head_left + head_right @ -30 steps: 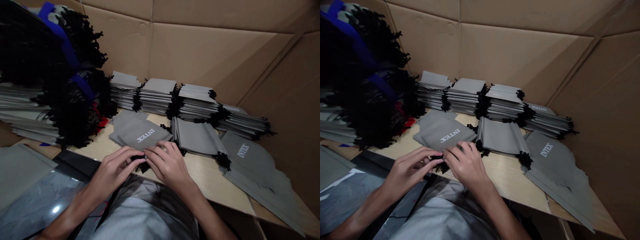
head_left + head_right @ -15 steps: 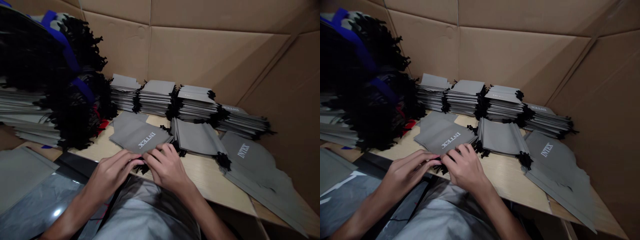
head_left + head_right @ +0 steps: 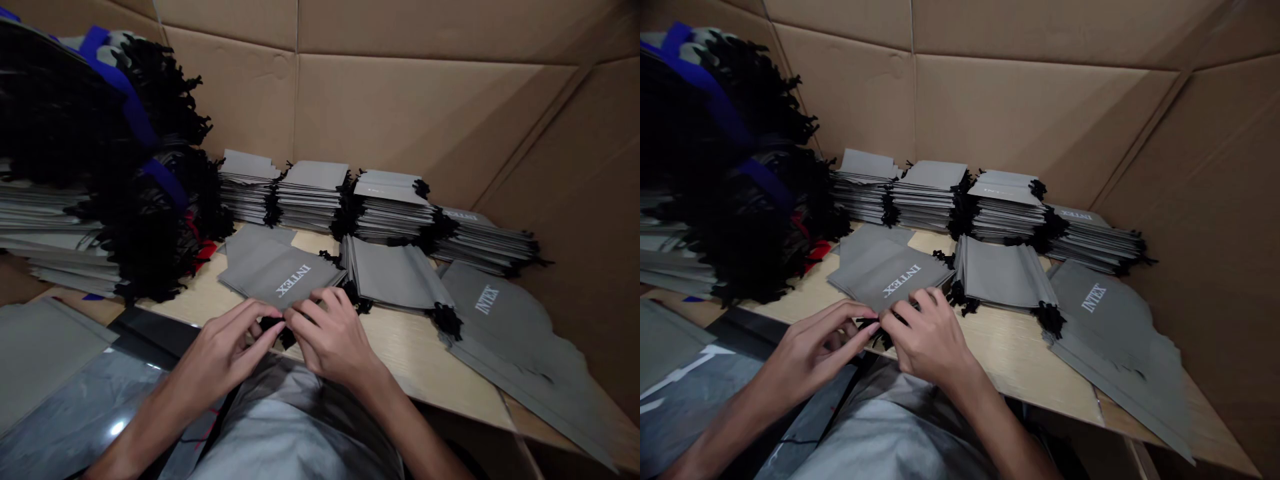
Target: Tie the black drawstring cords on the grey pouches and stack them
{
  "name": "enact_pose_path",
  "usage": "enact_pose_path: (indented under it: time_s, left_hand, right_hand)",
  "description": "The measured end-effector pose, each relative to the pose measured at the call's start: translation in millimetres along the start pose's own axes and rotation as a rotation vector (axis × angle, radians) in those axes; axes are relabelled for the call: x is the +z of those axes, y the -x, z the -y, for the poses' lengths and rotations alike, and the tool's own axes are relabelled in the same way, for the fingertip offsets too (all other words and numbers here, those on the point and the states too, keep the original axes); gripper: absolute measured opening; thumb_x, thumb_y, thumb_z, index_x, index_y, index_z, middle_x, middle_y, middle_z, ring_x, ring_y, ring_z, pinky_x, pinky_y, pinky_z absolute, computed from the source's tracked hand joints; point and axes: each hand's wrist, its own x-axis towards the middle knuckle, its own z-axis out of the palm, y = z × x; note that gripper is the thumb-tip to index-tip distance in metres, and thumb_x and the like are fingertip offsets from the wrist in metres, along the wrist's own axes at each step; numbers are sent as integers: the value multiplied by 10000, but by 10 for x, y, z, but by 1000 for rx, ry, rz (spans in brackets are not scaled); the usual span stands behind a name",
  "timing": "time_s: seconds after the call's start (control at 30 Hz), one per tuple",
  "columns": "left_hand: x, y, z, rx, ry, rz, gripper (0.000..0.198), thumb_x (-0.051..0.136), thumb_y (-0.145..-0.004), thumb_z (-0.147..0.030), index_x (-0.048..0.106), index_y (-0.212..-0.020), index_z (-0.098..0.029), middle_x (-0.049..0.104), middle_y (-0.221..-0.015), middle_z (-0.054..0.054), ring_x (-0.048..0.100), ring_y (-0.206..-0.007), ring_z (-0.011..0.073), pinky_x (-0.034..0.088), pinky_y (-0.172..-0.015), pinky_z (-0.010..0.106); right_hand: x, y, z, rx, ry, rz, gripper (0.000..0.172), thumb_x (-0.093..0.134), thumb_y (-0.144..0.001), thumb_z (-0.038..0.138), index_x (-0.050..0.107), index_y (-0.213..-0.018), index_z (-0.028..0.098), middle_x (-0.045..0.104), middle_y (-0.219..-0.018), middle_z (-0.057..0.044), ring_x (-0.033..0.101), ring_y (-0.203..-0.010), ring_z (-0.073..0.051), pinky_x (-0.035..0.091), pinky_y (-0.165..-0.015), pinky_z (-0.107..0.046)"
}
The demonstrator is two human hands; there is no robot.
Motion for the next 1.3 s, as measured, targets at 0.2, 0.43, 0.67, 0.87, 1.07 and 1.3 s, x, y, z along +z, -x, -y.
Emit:
enact_pose_path:
  time_s: [0.2, 0.43, 0.67, 0.87, 1.07, 1.3]
  left_hand:
    - [-40, -12, -25, -114, 82, -33, 70, 761, -991, -231, 801, -1047, -238, 669, -704, -64, 619, -521, 88, 444, -449, 147]
    - [-28, -42, -71, -46, 19, -80, 97, 730, -930, -153, 786, -980, -216, 646, -663, -80, 593, -492, 69, 466, -481, 134]
    - [-55, -28, -47, -58, 29, -97, 104, 770, -953, -186, 824, -1028, -233, 658, -645, -79, 576, -476, 65, 461, -456, 122]
    - [-118, -10, -9, -171, 252, -39, 176, 792, -1008, -281, 830, -1178, -252, 782, -656, -49, 740, -512, 132, 570, -454, 148]
    - [-159, 88, 140, -156, 290, -19, 130, 744, -1045, -262, 821, -1149, -247, 899, -1025, 52, 822, -606, 158, 625, -487, 165]
    - [-193, 104, 240, -24, 233, -32, 262, 632, -1063, -93, 823, -1093, -270, 857, -1137, 46, 820, -798, 155, 691, -667, 215]
  right_hand:
    - [1, 3, 26, -26, -6, 7, 132, 630, -1046, 143, 748, -1061, 200, 759, -957, -47, 532, -947, -243, 399, -846, -417]
    - [9, 11, 29, -55, -2, 11, 140, 629, -1013, 138, 744, -1076, 186, 750, -945, -43, 517, -937, -246, 388, -830, -430]
    - [11, 24, 21, -31, -7, -11, 160, 630, -1004, 119, 739, -1102, 183, 752, -946, -44, 525, -946, -252, 380, -824, -426]
    - [12, 13, 19, -21, 7, -13, 172, 642, -1003, 119, 737, -1128, 188, 767, -998, -50, 538, -964, -251, 391, -835, -418]
    - [10, 5, 5, -20, 7, -3, 176, 645, -981, 111, 738, -1103, 198, 769, -995, -48, 540, -975, -256, 401, -854, -418]
    - [-18, -5, 9, -14, -7, -21, 164, 640, -985, 115, 735, -1091, 198, 754, -985, -45, 531, -978, -256, 394, -852, -415]
